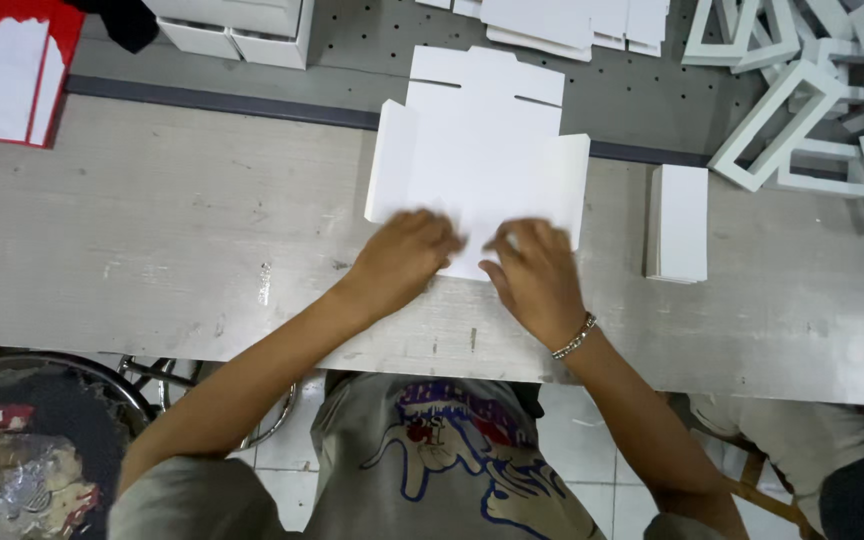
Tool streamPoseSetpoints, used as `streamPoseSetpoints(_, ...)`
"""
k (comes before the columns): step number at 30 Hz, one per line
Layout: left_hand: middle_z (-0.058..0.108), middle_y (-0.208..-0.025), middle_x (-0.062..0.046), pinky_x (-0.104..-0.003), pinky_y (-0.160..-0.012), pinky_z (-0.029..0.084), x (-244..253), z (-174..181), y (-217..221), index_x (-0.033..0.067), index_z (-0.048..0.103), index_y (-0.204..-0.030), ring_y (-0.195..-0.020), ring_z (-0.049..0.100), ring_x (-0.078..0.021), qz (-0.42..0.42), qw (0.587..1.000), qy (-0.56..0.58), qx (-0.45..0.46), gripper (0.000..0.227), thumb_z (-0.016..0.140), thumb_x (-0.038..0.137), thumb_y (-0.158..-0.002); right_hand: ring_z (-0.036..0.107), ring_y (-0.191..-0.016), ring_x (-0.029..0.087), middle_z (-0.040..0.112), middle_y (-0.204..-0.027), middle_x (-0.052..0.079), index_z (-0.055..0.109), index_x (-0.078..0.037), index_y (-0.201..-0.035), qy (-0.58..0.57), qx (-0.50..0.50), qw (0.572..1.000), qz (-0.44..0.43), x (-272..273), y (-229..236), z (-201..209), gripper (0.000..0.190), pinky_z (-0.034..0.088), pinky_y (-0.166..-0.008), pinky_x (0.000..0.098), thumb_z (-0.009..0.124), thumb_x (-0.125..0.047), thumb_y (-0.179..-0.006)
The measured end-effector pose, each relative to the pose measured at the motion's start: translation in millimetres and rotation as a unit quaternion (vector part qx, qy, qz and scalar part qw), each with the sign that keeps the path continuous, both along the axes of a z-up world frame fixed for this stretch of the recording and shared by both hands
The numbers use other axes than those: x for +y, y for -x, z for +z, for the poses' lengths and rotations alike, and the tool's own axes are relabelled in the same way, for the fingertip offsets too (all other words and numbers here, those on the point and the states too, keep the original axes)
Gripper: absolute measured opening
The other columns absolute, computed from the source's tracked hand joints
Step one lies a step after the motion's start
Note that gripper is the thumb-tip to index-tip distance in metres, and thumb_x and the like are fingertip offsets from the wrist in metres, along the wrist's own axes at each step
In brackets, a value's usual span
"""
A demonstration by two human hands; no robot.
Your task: The person folds flat white cardboard pieces into small rectangular boxes by hand. They fold the side flaps, tuck the tabs, and then place the finished boxes into a stack on the left side of the table.
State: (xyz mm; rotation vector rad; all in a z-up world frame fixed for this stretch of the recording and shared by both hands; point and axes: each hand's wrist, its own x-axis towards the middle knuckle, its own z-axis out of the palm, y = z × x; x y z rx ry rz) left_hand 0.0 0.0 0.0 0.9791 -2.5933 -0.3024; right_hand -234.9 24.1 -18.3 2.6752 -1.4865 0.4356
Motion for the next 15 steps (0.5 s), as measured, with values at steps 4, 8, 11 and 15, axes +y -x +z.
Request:
streamPoseSetpoints(4,0.071,-0.118,-0.015,-0.041,-0.094,0.054,33,-7,-18,0.0042,0.076,-0.109,-0.115,0.066,-0.0333,0.002,0.997,0.022,0.074,0.018,0.066,0.009,-0.094,0.064,-0.117,0.037,0.072,-0.12,0.012,0.077,-0.005,-0.096,-0.061,-0.114,0.991,0.024,34,-9,18,0.013,0.051,-0.092,0.0453,0.065,-0.01,-0.097)
streamPoseSetpoints(8,0.037,-0.163,-0.015,-0.045,-0.125,0.018,55,3,-25,0.0026,0.04,-0.155,-0.152,0.029,-0.0319,-0.01,0.998,-0.055,0.037,0.081,0.06,0.055,-0.096,0.032,-0.147,0.046,0.04,-0.157,0.03,0.042,0.007,-0.15,-0.138,-0.038,0.989,0.026,65,-37,14,0.063,0.026,-0.12,0.0557,0.059,-0.03,-0.102)
streamPoseSetpoints(11,0.032,-0.166,-0.015,-0.046,-0.127,0.012,54,0,-24,0.0027,0.033,-0.158,-0.154,0.025,-0.0309,-0.022,0.997,-0.068,0.007,0.094,0.056,0.066,-0.092,0.026,-0.151,0.046,0.036,-0.16,0.029,0.036,0.007,-0.154,-0.145,-0.036,0.987,0.057,66,-36,12,0.07,0.02,-0.122,0.0566,0.06,-0.034,-0.102)
streamPoseSetpoints(15,0.061,-0.141,-0.016,-0.046,-0.108,0.046,39,-5,-22,0.0039,0.062,-0.135,-0.132,0.056,-0.0313,0.006,0.997,-0.06,0.056,0.038,0.059,0.022,-0.102,0.051,-0.136,0.043,0.052,-0.15,0.023,0.047,-0.003,-0.15,-0.142,-0.159,0.976,0.046,48,-18,11,0.069,0.044,-0.109,0.0546,0.073,-0.025,-0.091)
